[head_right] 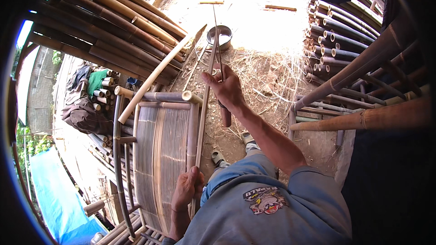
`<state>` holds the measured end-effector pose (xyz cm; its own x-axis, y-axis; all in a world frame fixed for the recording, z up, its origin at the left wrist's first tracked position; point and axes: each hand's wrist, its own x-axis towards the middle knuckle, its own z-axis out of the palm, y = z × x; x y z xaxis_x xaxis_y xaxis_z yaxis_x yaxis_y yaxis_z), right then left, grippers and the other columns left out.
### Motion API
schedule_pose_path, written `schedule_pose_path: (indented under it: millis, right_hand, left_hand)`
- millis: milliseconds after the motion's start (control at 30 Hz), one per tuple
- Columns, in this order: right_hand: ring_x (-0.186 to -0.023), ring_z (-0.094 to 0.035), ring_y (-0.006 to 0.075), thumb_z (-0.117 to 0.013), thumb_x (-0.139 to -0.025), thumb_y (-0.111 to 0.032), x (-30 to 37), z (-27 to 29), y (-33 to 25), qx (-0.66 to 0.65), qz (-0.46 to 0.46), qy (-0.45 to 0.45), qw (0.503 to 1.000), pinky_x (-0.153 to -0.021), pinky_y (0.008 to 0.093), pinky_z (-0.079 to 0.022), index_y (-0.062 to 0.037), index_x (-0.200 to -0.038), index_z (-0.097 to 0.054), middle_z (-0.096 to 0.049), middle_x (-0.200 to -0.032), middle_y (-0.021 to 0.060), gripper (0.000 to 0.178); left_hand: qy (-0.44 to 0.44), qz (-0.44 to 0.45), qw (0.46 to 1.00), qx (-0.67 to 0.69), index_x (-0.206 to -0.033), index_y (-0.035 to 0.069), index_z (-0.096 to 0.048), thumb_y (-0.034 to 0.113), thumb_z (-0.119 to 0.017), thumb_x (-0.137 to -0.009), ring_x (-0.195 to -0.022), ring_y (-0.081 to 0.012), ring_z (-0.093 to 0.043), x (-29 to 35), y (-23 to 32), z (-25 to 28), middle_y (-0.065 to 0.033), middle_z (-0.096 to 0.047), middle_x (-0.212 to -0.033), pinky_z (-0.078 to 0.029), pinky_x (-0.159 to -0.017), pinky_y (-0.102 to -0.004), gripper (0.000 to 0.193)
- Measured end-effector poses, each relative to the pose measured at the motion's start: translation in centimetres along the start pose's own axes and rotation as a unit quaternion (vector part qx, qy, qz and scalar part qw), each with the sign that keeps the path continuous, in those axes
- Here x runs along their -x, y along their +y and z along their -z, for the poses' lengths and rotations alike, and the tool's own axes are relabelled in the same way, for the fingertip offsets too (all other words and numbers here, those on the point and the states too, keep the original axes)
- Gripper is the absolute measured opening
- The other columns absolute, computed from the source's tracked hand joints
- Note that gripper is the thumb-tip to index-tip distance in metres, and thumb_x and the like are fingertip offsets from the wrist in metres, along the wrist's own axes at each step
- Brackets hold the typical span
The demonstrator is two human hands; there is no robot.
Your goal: The person uses a knife to split and smooth thin bamboo strips, then sits on the ground to weave them into a bamboo mat. The person inserts the strips into the mat's frame and presses them into place.
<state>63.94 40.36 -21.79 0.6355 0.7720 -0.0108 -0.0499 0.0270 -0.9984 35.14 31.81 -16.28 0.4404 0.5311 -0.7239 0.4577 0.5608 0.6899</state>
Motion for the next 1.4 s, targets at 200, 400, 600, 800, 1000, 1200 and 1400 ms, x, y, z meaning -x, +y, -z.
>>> schedule_pose_path:
  millis: [200, 400, 600, 800, 1000, 1200, 1400]
  right_hand:
    - [-0.055, -0.049, 0.0091, -0.067, -0.088, -0.032, 0.5, -1.8, 3.0, 0.008, -0.028, -0.028, 0.999, -0.051, 0.0271, -0.042, -0.0056, -0.083, -0.059, -0.052, -0.062, -0.0015, 0.028]
    - [-0.065, -0.066, 0.0247, -0.054, -0.090, -0.060, 1.6, -0.8, 0.8, 0.294, 0.093, -0.084, 0.947, -0.060, 0.0394, -0.052, -0.0034, -0.101, -0.058, -0.062, -0.068, 0.0118, 0.058]
    - [-0.067, -0.068, 0.0333, -0.053, -0.087, -0.065, 6.4, -0.1, 2.6, 0.406, 0.270, -0.258, 0.834, -0.061, 0.0450, -0.056, -0.0040, -0.086, -0.058, -0.066, -0.075, 0.0179, 0.061]
    - [-0.044, -0.053, 0.0149, -0.031, -0.094, -0.069, 0.8, 2.3, 5.0, 0.376, 0.026, -0.192, 0.906, -0.042, 0.0304, -0.047, -0.0055, -0.086, -0.061, -0.051, -0.050, 0.0034, 0.071]
    - [-0.050, -0.062, 0.0243, -0.037, -0.090, -0.073, 3.9, 1.6, 5.0, 0.376, 0.082, -0.230, 0.894, -0.052, 0.0426, -0.052, -0.0069, -0.080, -0.057, -0.058, -0.055, 0.0100, 0.069]
    - [-0.049, -0.062, 0.0231, -0.042, -0.089, -0.071, 6.0, 1.1, 5.3, 0.377, 0.295, -0.218, 0.851, -0.049, 0.0411, -0.052, -0.0061, -0.081, -0.058, -0.059, -0.054, 0.0095, 0.068]
    - [-0.040, -0.042, 0.0115, -0.030, -0.092, -0.072, 2.2, 3.9, 5.0, 0.336, 0.026, -0.226, 0.914, -0.038, 0.0340, -0.041, -0.0081, -0.078, -0.056, -0.045, -0.049, 0.0001, 0.071]
  left_hand:
    - [0.008, -0.141, 0.975, 0.175, -0.121, 0.001, -0.059, 0.035, -0.050, -0.101, -0.054, -0.0086, -0.057, -3.9, 0.9, -0.5, -0.0032, -0.062, -0.074, -0.043, -0.047, -0.0207, 0.041]
    - [0.022, -0.128, 0.983, 0.126, -0.137, 0.010, -0.051, 0.028, -0.054, -0.100, -0.049, -0.0009, -0.035, -7.8, 1.6, 1.4, 0.0051, -0.046, -0.066, -0.028, -0.040, -0.0171, 0.041]
    - [0.016, -0.092, 0.987, 0.132, -0.134, 0.010, -0.054, 0.031, -0.051, -0.101, -0.045, -0.0010, -0.032, -6.8, 3.0, 2.1, 0.0067, -0.041, -0.062, -0.025, -0.037, -0.0177, 0.039]
    - [0.022, -0.062, 0.990, 0.124, -0.137, 0.004, -0.051, 0.025, -0.051, -0.102, -0.048, -0.0008, -0.029, -3.5, 0.3, 0.2, 0.0086, -0.036, -0.060, -0.023, -0.042, -0.0174, 0.041]
    - [0.021, -0.077, 0.985, 0.152, -0.136, 0.001, -0.051, 0.028, -0.052, -0.101, -0.049, -0.0002, -0.028, -3.1, 0.3, 0.2, 0.0090, -0.036, -0.060, -0.021, -0.042, -0.0172, 0.044]
    - [0.022, -0.082, 0.989, 0.121, -0.134, 0.003, -0.053, 0.029, -0.053, -0.101, -0.049, 0.0004, -0.029, -2.4, -0.4, 0.1, 0.0096, -0.036, -0.061, -0.022, -0.042, -0.0171, 0.042]
    - [-0.012, -0.032, 0.988, 0.148, -0.133, 0.004, -0.054, 0.031, -0.053, -0.100, -0.048, 0.0005, -0.029, -0.6, -2.3, -0.1, 0.0094, -0.035, -0.061, -0.022, -0.042, -0.0170, 0.043]
